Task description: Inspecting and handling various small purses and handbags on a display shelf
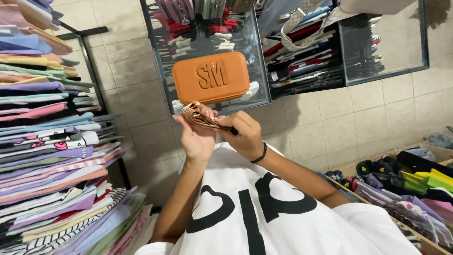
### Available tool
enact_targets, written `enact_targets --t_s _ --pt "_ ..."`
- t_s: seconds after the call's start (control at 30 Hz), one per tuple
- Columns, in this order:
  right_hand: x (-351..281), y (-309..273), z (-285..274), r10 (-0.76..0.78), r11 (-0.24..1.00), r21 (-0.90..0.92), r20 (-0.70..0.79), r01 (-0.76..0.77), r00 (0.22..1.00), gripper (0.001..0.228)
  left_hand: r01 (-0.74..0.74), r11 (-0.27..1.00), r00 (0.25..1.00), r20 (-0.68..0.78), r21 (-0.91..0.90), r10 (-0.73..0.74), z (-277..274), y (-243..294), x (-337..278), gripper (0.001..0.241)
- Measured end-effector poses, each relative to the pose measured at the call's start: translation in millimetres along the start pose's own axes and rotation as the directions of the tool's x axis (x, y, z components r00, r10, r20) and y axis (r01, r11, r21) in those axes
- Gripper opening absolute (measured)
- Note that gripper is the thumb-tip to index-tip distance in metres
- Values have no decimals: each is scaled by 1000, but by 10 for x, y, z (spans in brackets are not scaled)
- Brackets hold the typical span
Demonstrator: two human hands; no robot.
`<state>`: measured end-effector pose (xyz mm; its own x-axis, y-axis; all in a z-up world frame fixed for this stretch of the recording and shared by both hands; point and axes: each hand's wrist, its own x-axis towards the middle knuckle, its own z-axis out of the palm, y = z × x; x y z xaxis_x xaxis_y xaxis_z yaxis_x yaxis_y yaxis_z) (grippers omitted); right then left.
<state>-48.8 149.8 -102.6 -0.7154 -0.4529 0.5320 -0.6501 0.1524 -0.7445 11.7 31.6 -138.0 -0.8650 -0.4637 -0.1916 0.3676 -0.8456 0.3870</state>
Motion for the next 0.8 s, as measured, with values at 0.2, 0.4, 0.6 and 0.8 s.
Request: enact_targets --t_s 0.2,0.4,0.6,0.8 --pt "97 -268 7 -114 993 76 320 95 941 17 -134 991 962 -237 30 137 -153 136 142 64" --pt "589 251 -104 -208 974 16 444 224 872 70 -242 970 970 -41 -37 240 -322 700 68 57" --pt "1034 1239 -145 373 860 -511 632 3 679 159 47 998 931 -365 52 -25 41 958 -14 71" --pt "1011 1026 -120 160 928 -370 519 51 839 128 32 860 897 -394 509 200 -771 627 17 24"
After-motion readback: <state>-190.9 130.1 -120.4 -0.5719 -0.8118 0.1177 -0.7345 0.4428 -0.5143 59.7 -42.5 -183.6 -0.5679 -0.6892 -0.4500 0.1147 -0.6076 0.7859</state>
